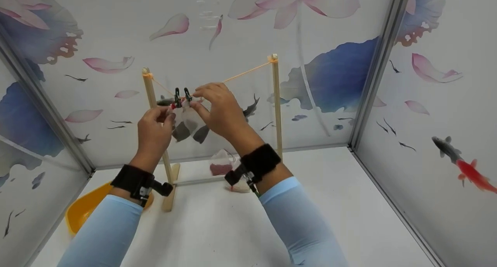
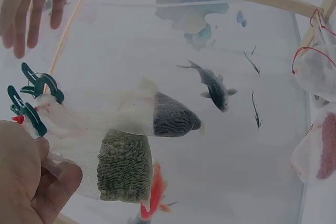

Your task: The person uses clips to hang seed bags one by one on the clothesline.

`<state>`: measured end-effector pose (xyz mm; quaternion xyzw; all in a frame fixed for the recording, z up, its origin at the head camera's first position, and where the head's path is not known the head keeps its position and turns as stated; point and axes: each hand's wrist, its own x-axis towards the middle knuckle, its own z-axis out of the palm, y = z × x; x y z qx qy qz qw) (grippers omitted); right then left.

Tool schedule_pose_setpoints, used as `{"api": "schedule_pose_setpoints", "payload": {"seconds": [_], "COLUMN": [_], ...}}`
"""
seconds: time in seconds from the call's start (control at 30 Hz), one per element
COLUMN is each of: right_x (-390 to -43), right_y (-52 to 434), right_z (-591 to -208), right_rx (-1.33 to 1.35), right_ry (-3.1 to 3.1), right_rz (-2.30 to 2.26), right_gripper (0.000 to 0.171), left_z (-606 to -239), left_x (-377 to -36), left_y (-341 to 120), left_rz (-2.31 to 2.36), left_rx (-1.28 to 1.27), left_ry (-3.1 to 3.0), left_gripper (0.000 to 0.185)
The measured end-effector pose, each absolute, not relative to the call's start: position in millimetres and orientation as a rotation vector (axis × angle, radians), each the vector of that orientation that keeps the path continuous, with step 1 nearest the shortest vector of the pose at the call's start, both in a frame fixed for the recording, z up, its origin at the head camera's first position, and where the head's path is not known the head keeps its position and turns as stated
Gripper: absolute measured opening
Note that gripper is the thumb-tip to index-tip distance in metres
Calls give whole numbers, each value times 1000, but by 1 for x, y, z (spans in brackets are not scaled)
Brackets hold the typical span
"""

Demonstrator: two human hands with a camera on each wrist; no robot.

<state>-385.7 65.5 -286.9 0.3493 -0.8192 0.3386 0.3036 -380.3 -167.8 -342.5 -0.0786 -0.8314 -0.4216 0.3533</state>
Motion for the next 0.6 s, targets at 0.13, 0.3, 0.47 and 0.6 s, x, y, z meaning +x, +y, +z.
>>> {"api": "schedule_pose_setpoints", "payload": {"seconds": [0.13,0.3,0.47,0.6], "right_x": [-376,-362,-351,-342], "right_y": [88,110,118,115], "right_z": [-321,-376,-423,-450], "right_rx": [896,862,903,983], "right_ry": [-2110,-2061,-2116,-2205], "right_rz": [968,1056,1032,957], "right_gripper": [31,27,30,36], "left_z": [-357,-381,-405,-422], "left_x": [-376,-367,-358,-356], "left_y": [-168,-170,-181,-205], "left_rz": [-1101,-1093,-1087,-1114], "left_rx": [-212,-211,-146,-37], "left_ry": [-2118,-2116,-2193,-2273], "left_gripper": [22,23,26,28]}}
